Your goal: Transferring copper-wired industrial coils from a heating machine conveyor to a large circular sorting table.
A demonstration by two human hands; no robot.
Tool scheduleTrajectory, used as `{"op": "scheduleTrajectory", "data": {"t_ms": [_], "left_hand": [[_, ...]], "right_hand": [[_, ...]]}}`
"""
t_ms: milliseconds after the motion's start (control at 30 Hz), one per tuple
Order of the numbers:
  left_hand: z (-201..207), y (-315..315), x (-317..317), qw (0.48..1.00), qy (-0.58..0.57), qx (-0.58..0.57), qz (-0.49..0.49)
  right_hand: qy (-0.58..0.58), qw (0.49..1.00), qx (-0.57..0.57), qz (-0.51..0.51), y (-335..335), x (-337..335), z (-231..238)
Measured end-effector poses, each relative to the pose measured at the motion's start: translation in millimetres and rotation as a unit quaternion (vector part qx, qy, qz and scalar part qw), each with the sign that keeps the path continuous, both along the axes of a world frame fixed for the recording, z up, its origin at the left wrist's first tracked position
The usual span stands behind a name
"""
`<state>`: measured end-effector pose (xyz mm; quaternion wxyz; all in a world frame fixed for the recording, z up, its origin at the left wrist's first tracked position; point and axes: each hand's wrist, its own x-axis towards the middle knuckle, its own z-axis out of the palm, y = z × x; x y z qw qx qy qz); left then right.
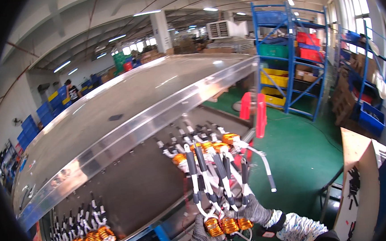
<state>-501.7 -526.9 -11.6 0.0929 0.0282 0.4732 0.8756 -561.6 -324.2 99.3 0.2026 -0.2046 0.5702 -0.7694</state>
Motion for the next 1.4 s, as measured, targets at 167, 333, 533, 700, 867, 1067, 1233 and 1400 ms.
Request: {"op": "scheduleTrajectory", "data": {"t_ms": [167,333,533,700,867,1067,1233,1400], "left_hand": [[50,130,-6,0.953,0.189,-0.229,-0.054],[69,233,-39,0.955,0.183,-0.142,-0.183],[49,337,-123,0.937,0.184,-0.094,-0.282],[71,415,-202,0.909,0.233,-0.112,-0.327],[81,508,-271,0.892,0.286,-0.138,-0.322],[80,616,-310,0.850,0.289,-0.104,-0.427],[90,711,-328,0.813,0.279,-0.108,-0.500],[131,818,-352,0.757,0.351,-0.162,-0.526]], "right_hand": [[0.020,0.980,0.123,-0.153,134,33,-34],[0.007,0.956,0.087,-0.281,228,59,14],[0.001,0.905,0.061,-0.422,310,28,5],[0.065,0.843,-0.066,-0.529,368,-31,-15],[0.077,0.813,-0.108,-0.567,434,-73,-12],[0.041,0.750,-0.223,-0.621,518,-83,-19],[0.092,0.659,-0.270,-0.696,585,-102,-37],[0.108,0.623,-0.322,-0.704,660,-123,-46]]}}
